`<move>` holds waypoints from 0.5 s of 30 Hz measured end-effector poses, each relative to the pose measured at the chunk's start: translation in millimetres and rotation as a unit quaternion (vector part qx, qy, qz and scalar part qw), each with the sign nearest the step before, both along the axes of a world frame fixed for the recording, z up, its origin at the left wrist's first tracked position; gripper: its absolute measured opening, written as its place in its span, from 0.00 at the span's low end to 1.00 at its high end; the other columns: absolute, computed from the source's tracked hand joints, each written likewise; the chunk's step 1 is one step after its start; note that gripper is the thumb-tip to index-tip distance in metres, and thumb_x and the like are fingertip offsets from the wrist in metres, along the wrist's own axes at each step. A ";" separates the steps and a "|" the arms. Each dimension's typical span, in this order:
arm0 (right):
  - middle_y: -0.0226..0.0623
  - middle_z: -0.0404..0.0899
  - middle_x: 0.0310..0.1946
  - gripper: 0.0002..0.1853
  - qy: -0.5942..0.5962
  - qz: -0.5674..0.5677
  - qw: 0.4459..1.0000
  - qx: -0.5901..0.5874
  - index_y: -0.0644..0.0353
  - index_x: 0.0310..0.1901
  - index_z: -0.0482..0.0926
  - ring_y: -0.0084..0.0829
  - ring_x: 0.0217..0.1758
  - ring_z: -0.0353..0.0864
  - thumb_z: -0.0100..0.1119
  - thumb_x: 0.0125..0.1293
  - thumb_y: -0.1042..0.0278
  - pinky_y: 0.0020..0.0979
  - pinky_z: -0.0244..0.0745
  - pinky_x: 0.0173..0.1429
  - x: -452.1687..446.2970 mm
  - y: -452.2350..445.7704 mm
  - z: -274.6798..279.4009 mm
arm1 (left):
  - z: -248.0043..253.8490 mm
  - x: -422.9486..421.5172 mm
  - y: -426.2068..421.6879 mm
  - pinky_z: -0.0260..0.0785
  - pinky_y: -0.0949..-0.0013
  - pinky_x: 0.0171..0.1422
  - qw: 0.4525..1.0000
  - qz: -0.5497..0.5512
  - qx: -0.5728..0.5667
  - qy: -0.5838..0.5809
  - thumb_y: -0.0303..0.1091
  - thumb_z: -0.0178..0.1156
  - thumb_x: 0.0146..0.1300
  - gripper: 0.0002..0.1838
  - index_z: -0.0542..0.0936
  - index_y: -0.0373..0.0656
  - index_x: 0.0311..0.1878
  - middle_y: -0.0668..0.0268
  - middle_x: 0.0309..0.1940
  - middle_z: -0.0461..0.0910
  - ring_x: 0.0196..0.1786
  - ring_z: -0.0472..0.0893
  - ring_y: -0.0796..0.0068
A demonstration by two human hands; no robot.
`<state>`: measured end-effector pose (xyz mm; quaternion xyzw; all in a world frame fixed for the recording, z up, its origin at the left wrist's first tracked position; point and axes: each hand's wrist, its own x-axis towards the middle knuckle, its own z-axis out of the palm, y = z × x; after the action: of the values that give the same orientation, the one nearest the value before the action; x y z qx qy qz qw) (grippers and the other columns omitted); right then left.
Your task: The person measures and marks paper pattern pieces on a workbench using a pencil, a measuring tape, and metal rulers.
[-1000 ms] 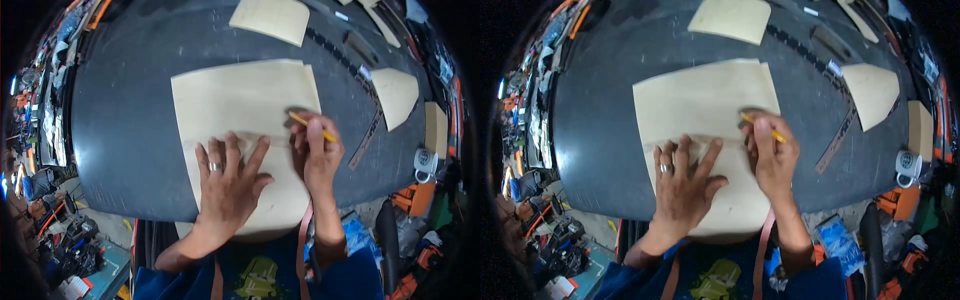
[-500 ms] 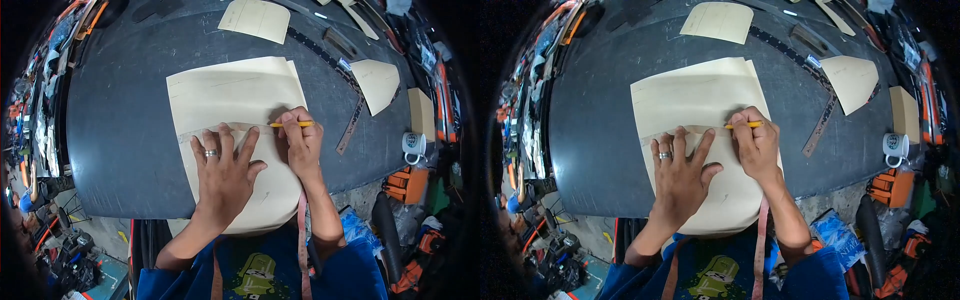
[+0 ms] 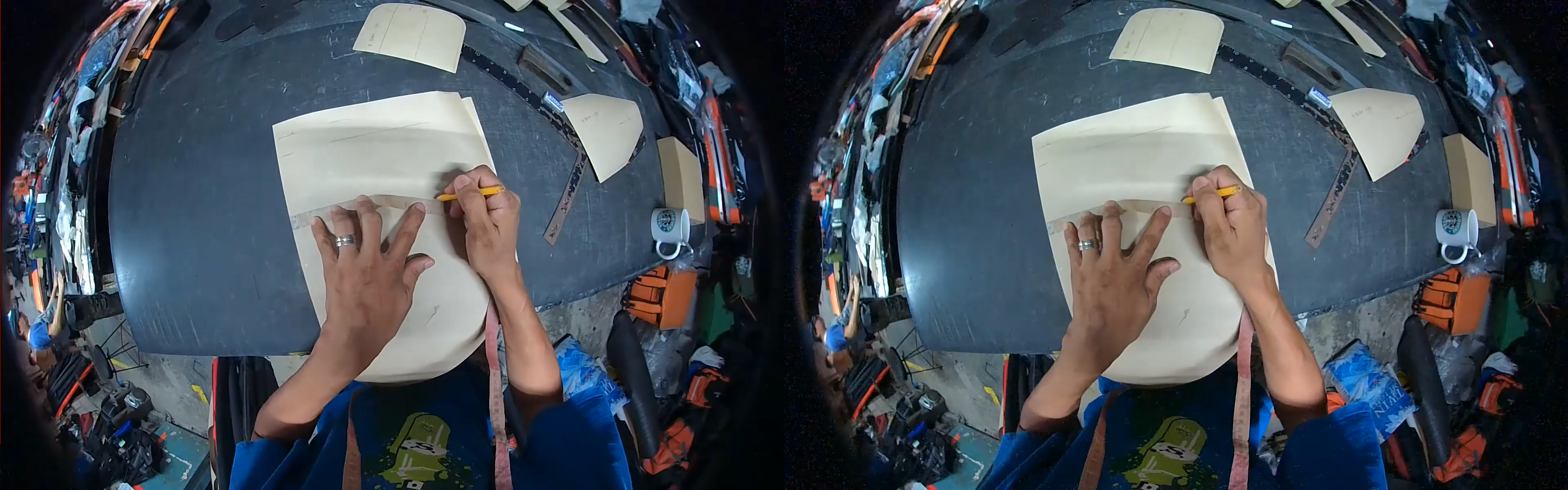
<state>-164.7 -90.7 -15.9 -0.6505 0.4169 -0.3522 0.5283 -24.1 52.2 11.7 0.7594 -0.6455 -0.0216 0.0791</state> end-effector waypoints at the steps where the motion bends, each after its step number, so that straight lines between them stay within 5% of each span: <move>1: 0.31 0.82 0.26 0.16 0.008 0.003 1.000 -0.010 0.65 0.41 0.88 0.22 0.29 0.73 0.60 0.88 0.65 0.26 0.69 0.38 0.4 0.2 1.1 | 0.1 -0.1 0.2 0.63 0.15 0.84 1.000 0.000 0.000 -0.001 0.57 0.59 0.88 0.36 0.71 0.58 0.92 0.35 0.78 0.71 0.74 0.75 0.24; 15: 0.31 0.81 0.26 0.16 0.058 0.019 0.997 -0.055 0.64 0.41 0.89 0.23 0.29 0.70 0.60 0.88 0.65 0.28 0.68 0.38 4.2 1.5 8.9 | 2.2 -0.2 -0.4 0.63 0.15 0.84 1.000 -0.002 0.002 0.000 0.57 0.59 0.88 0.36 0.71 0.57 0.92 0.34 0.77 0.71 0.74 0.76 0.23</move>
<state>-160.5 -89.3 -7.0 -0.7060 0.4140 -0.3261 0.4731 -24.3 51.8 14.0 0.7580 -0.6472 -0.0231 0.0775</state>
